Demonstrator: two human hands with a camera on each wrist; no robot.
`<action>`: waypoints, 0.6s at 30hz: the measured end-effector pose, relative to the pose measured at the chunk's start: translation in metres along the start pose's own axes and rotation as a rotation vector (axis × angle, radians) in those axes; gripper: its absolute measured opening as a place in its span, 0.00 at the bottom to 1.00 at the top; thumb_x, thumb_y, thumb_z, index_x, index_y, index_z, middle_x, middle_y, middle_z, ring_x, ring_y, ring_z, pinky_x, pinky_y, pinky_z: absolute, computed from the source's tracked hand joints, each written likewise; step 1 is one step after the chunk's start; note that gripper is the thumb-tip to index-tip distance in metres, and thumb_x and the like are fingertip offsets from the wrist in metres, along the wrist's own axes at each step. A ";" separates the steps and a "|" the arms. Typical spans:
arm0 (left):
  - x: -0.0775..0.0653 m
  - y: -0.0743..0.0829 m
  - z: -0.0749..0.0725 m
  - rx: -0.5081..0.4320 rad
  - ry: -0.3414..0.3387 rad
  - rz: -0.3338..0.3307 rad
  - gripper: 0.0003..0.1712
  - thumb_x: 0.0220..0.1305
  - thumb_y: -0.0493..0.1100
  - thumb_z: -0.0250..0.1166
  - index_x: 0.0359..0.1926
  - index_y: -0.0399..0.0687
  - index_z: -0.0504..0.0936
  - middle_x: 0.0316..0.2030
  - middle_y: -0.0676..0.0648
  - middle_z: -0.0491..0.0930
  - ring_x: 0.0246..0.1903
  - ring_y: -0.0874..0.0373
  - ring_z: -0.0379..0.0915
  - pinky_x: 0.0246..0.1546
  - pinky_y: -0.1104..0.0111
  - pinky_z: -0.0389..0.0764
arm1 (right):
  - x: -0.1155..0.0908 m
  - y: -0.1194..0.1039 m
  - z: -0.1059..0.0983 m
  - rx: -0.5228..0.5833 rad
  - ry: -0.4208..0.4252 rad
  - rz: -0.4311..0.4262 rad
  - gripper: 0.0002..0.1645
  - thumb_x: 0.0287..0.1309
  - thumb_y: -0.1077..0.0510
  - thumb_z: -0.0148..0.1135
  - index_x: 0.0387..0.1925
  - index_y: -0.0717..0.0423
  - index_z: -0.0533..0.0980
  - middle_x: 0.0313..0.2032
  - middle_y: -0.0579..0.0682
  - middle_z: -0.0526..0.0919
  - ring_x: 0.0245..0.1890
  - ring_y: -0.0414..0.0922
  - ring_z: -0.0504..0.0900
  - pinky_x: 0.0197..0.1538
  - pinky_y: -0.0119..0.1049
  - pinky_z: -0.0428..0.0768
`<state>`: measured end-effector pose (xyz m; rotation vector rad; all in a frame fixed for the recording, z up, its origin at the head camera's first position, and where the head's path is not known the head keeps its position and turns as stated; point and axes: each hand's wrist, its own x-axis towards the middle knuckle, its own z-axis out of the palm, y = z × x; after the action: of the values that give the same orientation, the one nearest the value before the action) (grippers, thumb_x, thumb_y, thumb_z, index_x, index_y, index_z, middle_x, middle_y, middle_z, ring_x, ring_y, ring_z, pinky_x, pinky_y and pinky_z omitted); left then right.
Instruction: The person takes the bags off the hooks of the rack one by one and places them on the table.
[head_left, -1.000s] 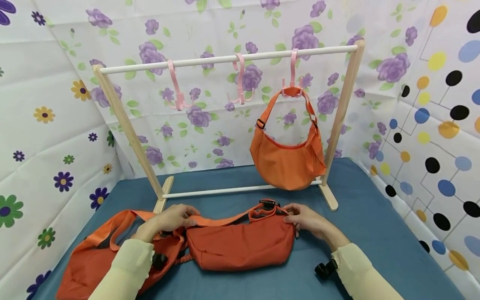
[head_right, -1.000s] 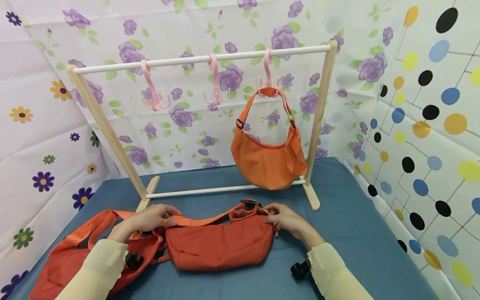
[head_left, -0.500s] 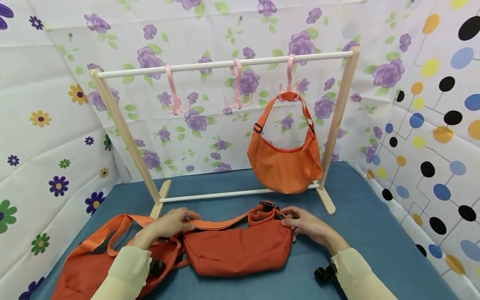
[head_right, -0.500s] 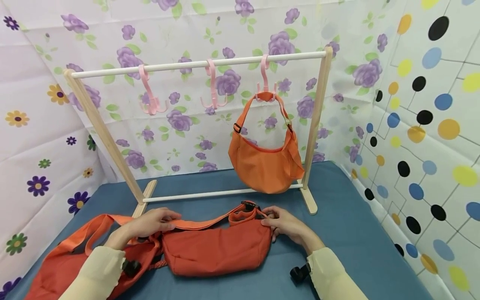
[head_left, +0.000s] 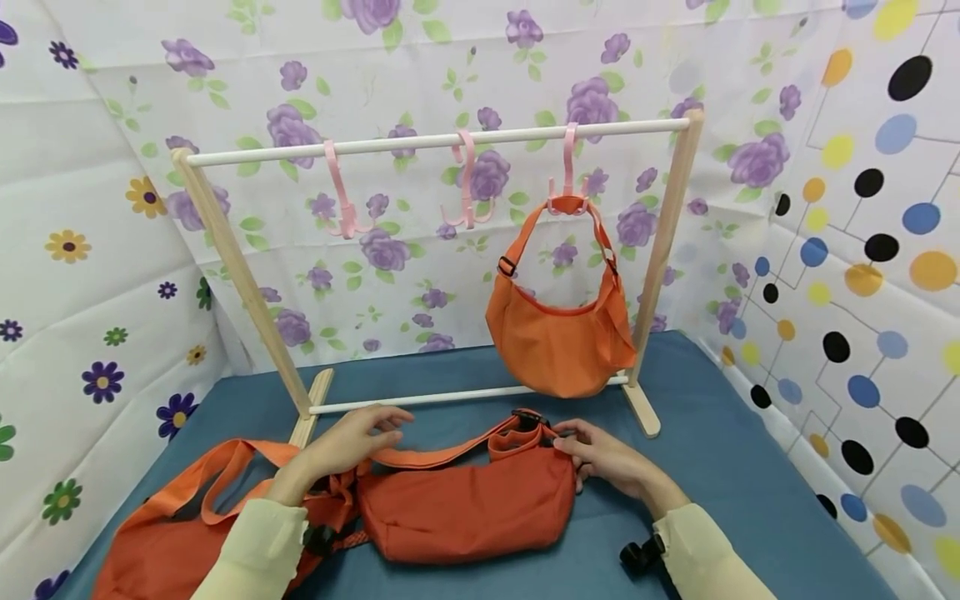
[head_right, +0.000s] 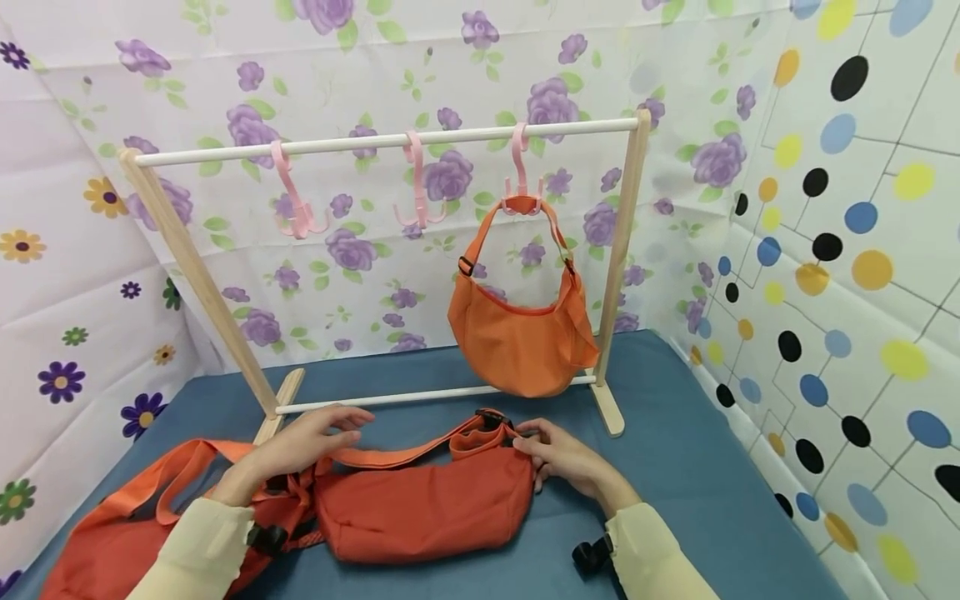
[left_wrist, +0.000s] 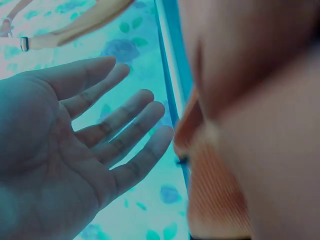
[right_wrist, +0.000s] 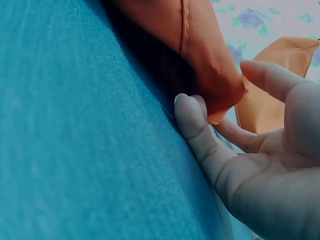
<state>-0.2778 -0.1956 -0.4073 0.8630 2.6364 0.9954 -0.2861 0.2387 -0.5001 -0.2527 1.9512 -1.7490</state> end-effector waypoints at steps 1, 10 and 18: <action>0.001 0.002 0.000 -0.008 0.000 0.010 0.20 0.81 0.41 0.57 0.68 0.44 0.77 0.63 0.37 0.77 0.58 0.43 0.76 0.55 0.50 0.80 | 0.000 0.000 0.000 0.002 -0.007 0.002 0.37 0.77 0.45 0.57 0.74 0.62 0.59 0.38 0.57 0.79 0.28 0.46 0.80 0.36 0.39 0.84; 0.014 0.020 0.005 -0.068 -0.007 0.029 0.19 0.81 0.44 0.57 0.67 0.50 0.78 0.63 0.42 0.77 0.59 0.46 0.76 0.57 0.51 0.79 | -0.013 -0.024 0.003 -0.105 0.039 0.009 0.38 0.77 0.46 0.58 0.75 0.61 0.58 0.50 0.61 0.78 0.39 0.50 0.84 0.40 0.45 0.86; 0.022 0.029 0.005 -0.064 0.048 0.068 0.17 0.81 0.44 0.57 0.65 0.53 0.80 0.61 0.45 0.79 0.58 0.47 0.77 0.56 0.50 0.79 | -0.029 -0.050 0.004 -0.347 0.162 -0.035 0.39 0.73 0.43 0.64 0.73 0.59 0.64 0.58 0.59 0.76 0.49 0.53 0.83 0.45 0.48 0.85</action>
<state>-0.2810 -0.1623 -0.3914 0.9310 2.6149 1.1248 -0.2688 0.2406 -0.4445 -0.2725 2.3786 -1.4821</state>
